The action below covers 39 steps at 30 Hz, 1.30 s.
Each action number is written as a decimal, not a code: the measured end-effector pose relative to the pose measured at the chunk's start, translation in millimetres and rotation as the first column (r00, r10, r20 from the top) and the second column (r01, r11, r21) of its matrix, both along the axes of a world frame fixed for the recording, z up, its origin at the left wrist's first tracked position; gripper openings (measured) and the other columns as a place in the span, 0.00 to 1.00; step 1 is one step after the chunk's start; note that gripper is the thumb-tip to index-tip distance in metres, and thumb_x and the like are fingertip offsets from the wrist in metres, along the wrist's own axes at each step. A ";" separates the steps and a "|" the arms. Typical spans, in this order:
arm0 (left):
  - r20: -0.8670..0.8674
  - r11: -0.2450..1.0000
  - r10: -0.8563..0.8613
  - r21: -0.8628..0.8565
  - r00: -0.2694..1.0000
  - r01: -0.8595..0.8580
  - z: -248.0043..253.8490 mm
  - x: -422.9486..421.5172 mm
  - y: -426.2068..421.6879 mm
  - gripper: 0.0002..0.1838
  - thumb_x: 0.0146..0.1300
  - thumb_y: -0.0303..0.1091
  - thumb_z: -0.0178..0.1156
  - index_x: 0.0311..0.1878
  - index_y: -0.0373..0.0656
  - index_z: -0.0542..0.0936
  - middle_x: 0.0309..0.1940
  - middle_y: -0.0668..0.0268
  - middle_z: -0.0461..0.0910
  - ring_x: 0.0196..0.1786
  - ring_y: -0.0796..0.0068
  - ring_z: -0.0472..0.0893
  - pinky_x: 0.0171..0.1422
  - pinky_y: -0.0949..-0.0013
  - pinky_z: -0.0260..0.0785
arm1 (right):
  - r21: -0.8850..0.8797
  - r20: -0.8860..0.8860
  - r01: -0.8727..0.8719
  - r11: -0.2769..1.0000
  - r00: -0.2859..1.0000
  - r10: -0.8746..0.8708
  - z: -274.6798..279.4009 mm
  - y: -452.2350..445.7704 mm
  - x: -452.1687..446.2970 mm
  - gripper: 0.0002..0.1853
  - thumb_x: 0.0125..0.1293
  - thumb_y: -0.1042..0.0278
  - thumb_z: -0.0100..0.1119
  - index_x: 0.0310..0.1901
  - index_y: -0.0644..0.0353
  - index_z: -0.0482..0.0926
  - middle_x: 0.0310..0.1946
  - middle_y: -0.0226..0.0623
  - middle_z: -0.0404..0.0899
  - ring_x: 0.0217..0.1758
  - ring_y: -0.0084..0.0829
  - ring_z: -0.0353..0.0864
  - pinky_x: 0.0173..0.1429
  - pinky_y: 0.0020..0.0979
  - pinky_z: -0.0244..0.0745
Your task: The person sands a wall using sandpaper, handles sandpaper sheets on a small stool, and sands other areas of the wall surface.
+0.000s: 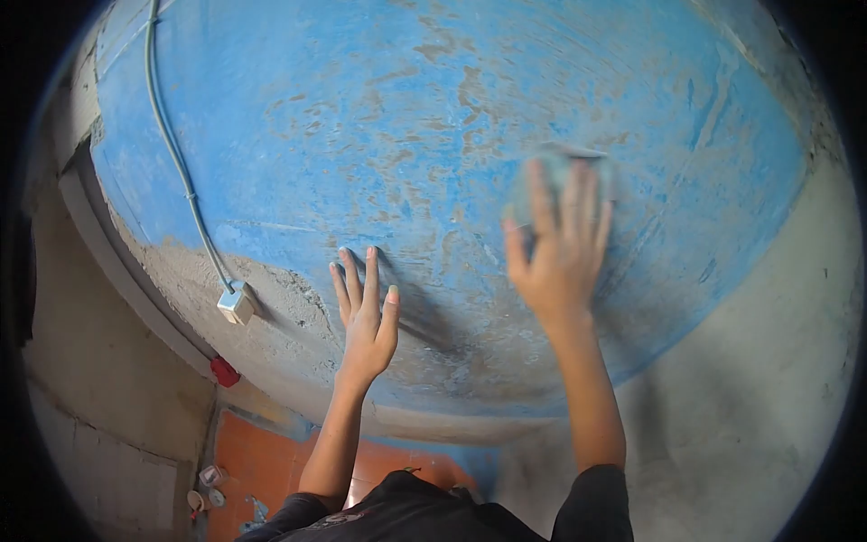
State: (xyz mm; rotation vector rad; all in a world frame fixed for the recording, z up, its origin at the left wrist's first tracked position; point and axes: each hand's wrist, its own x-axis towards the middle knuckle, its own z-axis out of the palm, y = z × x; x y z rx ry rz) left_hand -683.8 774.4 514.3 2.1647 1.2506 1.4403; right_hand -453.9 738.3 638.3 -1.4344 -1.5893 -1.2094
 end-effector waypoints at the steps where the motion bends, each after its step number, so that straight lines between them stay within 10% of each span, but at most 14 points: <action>1: -0.003 1.000 -0.004 0.005 1.000 0.004 -0.4 0.4 -0.6 0.32 0.77 0.49 0.42 0.78 0.46 0.53 0.80 0.47 0.34 0.80 0.39 0.31 0.78 0.41 0.31 | 0.147 -0.086 0.021 0.989 0.996 -0.009 -3.4 0.0 9.8 0.39 0.59 0.45 0.65 0.73 0.32 0.63 0.74 0.39 0.61 0.76 0.42 0.59 0.77 0.51 0.50; 6: -0.042 0.999 -0.016 -0.033 0.999 0.014 4.0 5.1 -2.6 0.35 0.77 0.52 0.39 0.80 0.46 0.47 0.79 0.48 0.29 0.79 0.40 0.26 0.78 0.40 0.27 | -0.561 0.105 -0.012 0.828 0.991 0.086 -61.4 -30.0 10.0 0.35 0.69 0.50 0.54 0.75 0.49 0.59 0.76 0.51 0.52 0.79 0.56 0.49 0.79 0.53 0.43; 10: -0.040 0.996 -0.067 -0.055 0.997 0.064 2.7 14.2 -2.3 0.38 0.77 0.52 0.39 0.79 0.41 0.40 0.78 0.45 0.22 0.77 0.37 0.20 0.75 0.35 0.22 | 0.120 -0.233 0.073 0.990 0.972 -0.043 -24.5 -24.3 47.9 0.37 0.65 0.47 0.58 0.74 0.47 0.61 0.75 0.50 0.54 0.78 0.51 0.52 0.79 0.52 0.44; 14: -0.006 0.991 -0.090 -0.100 0.996 0.089 8.1 30.7 -10.2 0.42 0.76 0.54 0.41 0.79 0.40 0.34 0.76 0.41 0.16 0.76 0.34 0.17 0.74 0.32 0.20 | -0.476 0.049 -0.118 0.872 0.986 0.160 -69.6 -33.7 27.6 0.37 0.66 0.49 0.56 0.75 0.47 0.58 0.75 0.51 0.56 0.78 0.49 0.52 0.79 0.54 0.44; 18: 0.027 0.990 -0.115 -0.081 0.993 0.117 15.6 47.0 -13.7 0.45 0.76 0.55 0.42 0.77 0.36 0.32 0.72 0.32 0.14 0.73 0.27 0.15 0.70 0.28 0.17 | 0.037 -0.131 0.032 0.999 0.991 -0.027 -32.8 -30.5 72.1 0.38 0.66 0.49 0.55 0.76 0.46 0.56 0.77 0.50 0.51 0.80 0.49 0.48 0.79 0.56 0.41; 21: 0.014 0.990 -0.118 -0.071 0.993 0.119 22.0 66.3 -21.1 0.44 0.76 0.55 0.42 0.78 0.38 0.32 0.72 0.32 0.14 0.73 0.27 0.15 0.71 0.28 0.17 | 0.112 -0.223 0.030 0.993 0.975 -0.004 -33.0 -27.6 81.1 0.40 0.65 0.52 0.59 0.77 0.45 0.54 0.78 0.49 0.48 0.81 0.48 0.46 0.79 0.55 0.41; 25: -0.064 0.991 -0.135 -0.016 0.989 0.135 28.7 92.6 -33.3 0.43 0.76 0.55 0.42 0.78 0.40 0.33 0.73 0.33 0.13 0.73 0.28 0.14 0.71 0.29 0.17 | -0.563 -0.023 -0.131 0.816 0.989 0.143 -67.5 -54.2 81.3 0.43 0.61 0.55 0.65 0.76 0.45 0.55 0.76 0.47 0.54 0.79 0.48 0.53 0.79 0.53 0.43; 29: -0.101 0.988 -0.152 0.000 0.983 0.153 31.1 119.3 -45.1 0.43 0.76 0.57 0.41 0.79 0.41 0.34 0.72 0.32 0.13 0.72 0.27 0.13 0.69 0.27 0.16 | 0.231 -0.294 0.072 0.970 0.956 -0.001 -48.3 -52.4 137.9 0.35 0.66 0.57 0.60 0.74 0.38 0.61 0.72 0.41 0.63 0.75 0.46 0.62 0.77 0.51 0.53; 33: -0.143 0.981 -0.160 0.090 0.977 0.173 34.9 154.6 -53.8 0.44 0.75 0.58 0.42 0.79 0.41 0.36 0.72 0.31 0.14 0.72 0.25 0.13 0.68 0.24 0.16 | -0.286 0.161 -0.041 0.957 0.983 0.090 -76.4 -65.2 132.9 0.33 0.63 0.64 0.58 0.71 0.38 0.66 0.70 0.44 0.65 0.72 0.48 0.64 0.75 0.52 0.55; 34: -0.158 0.979 -0.153 0.112 0.975 0.172 37.1 163.1 -55.2 0.44 0.75 0.58 0.43 0.79 0.41 0.37 0.72 0.31 0.14 0.71 0.25 0.13 0.67 0.24 0.16 | -0.405 0.020 -0.218 0.888 0.969 0.247 -82.9 -71.3 139.2 0.36 0.60 0.67 0.59 0.72 0.39 0.65 0.71 0.46 0.63 0.72 0.50 0.63 0.75 0.53 0.54; 39: -0.163 0.981 -0.159 0.087 0.974 0.174 44.4 202.4 -70.8 0.44 0.73 0.56 0.47 0.79 0.40 0.41 0.70 0.26 0.16 0.70 0.19 0.14 0.65 0.20 0.17 | 0.123 -0.236 0.082 0.989 0.970 -0.051 -60.7 -77.7 196.9 0.38 0.57 0.72 0.60 0.72 0.39 0.65 0.72 0.45 0.61 0.73 0.49 0.62 0.76 0.53 0.54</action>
